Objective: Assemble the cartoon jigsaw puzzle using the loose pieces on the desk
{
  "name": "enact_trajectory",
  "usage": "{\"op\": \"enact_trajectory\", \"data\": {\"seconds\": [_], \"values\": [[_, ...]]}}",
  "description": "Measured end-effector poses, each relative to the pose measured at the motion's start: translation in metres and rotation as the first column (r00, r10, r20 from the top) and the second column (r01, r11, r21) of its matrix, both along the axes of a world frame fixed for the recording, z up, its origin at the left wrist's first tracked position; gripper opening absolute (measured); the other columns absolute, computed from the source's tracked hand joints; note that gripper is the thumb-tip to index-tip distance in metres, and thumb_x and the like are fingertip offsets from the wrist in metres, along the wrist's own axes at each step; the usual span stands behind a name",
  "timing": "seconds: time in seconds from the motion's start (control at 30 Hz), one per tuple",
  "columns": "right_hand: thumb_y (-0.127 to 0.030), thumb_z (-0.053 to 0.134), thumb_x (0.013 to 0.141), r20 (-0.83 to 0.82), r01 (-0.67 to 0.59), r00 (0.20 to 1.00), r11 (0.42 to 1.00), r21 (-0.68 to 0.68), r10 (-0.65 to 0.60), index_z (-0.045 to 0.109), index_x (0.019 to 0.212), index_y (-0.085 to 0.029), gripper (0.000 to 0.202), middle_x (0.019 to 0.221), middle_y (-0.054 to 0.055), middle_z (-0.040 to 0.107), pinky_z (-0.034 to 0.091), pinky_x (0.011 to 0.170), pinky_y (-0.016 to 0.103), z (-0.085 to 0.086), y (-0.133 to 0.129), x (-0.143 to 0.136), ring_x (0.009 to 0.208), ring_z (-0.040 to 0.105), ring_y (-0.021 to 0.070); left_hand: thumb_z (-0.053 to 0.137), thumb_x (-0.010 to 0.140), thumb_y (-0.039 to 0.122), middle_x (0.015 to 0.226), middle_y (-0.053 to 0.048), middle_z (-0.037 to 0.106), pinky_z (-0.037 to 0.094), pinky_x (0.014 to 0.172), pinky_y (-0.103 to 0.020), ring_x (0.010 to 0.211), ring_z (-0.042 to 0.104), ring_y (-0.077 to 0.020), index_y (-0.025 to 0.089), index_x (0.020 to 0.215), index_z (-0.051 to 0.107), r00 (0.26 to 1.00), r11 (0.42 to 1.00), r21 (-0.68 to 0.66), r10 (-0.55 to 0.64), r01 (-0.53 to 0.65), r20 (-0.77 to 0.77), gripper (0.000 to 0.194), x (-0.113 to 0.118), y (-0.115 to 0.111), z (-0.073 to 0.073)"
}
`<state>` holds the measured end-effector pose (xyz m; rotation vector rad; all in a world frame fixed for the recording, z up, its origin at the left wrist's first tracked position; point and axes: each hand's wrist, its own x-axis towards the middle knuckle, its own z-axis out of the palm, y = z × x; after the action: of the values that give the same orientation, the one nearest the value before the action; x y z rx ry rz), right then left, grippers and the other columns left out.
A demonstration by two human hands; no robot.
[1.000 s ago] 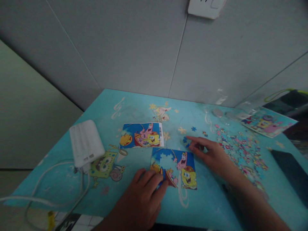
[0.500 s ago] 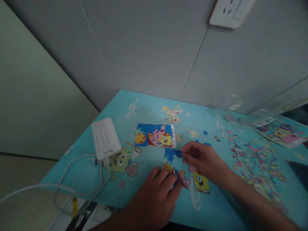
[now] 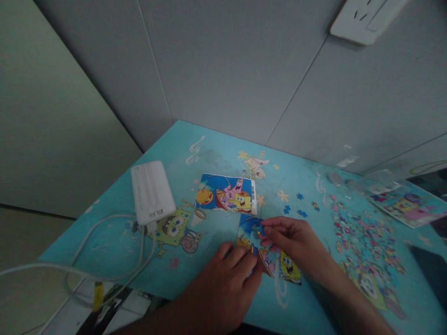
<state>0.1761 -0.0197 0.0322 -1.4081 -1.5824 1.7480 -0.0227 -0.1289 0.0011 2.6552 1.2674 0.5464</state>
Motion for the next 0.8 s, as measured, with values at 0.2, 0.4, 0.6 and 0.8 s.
{"op": "enact_trajectory", "data": {"seconds": [0.2,0.4,0.6,0.8], "values": [[-0.048,0.073,0.087,0.071,-0.078,0.995,0.997,0.029,0.075,0.071,0.100,-0.020,0.031,0.075,0.003,0.078,0.052,0.053,0.024,0.000,-0.002,0.002,0.061,0.070,0.0154,0.049,0.102,0.027,0.116,-0.010,0.063,0.040,0.092,-0.044,0.107,0.054,-0.0255,0.017,0.133,0.058,1.000,1.000,-0.023,0.000,0.000,0.008,0.033,0.000,-0.001,-0.001],[-0.041,0.067,0.092,0.157,-0.132,0.982,0.969,0.208,0.100,0.073,0.092,-0.020,0.021,0.077,0.002,0.074,0.055,0.063,0.027,0.001,-0.004,0.000,0.070,0.069,0.0164,0.050,0.100,0.024,0.115,-0.009,0.063,0.040,0.092,-0.045,0.106,0.054,-0.0263,0.017,0.130,0.060,1.000,1.000,-0.012,0.008,-0.008,0.020,0.032,0.000,-0.001,-0.002],[-0.029,0.067,0.091,0.245,-0.195,0.963,0.916,0.351,0.111,0.076,0.089,-0.025,0.010,0.085,0.001,0.077,0.057,0.072,0.031,-0.005,-0.007,0.000,0.078,0.071,0.0188,0.052,0.100,0.027,0.117,-0.009,0.062,0.040,0.093,-0.046,0.106,0.054,-0.0262,0.018,0.129,0.060,1.000,1.000,-0.030,0.007,-0.007,-0.006,0.031,0.000,-0.001,-0.001],[-0.027,0.068,0.092,0.297,-0.253,0.946,0.874,0.415,0.133,0.079,0.092,-0.027,0.012,0.090,0.001,0.079,0.059,0.074,0.033,-0.011,-0.007,0.001,0.081,0.073,0.0204,0.051,0.100,0.027,0.118,-0.009,0.063,0.040,0.095,-0.045,0.108,0.054,-0.0257,0.018,0.129,0.060,1.000,1.000,-0.029,-0.003,0.004,0.004,0.032,-0.001,-0.001,0.000]]}}
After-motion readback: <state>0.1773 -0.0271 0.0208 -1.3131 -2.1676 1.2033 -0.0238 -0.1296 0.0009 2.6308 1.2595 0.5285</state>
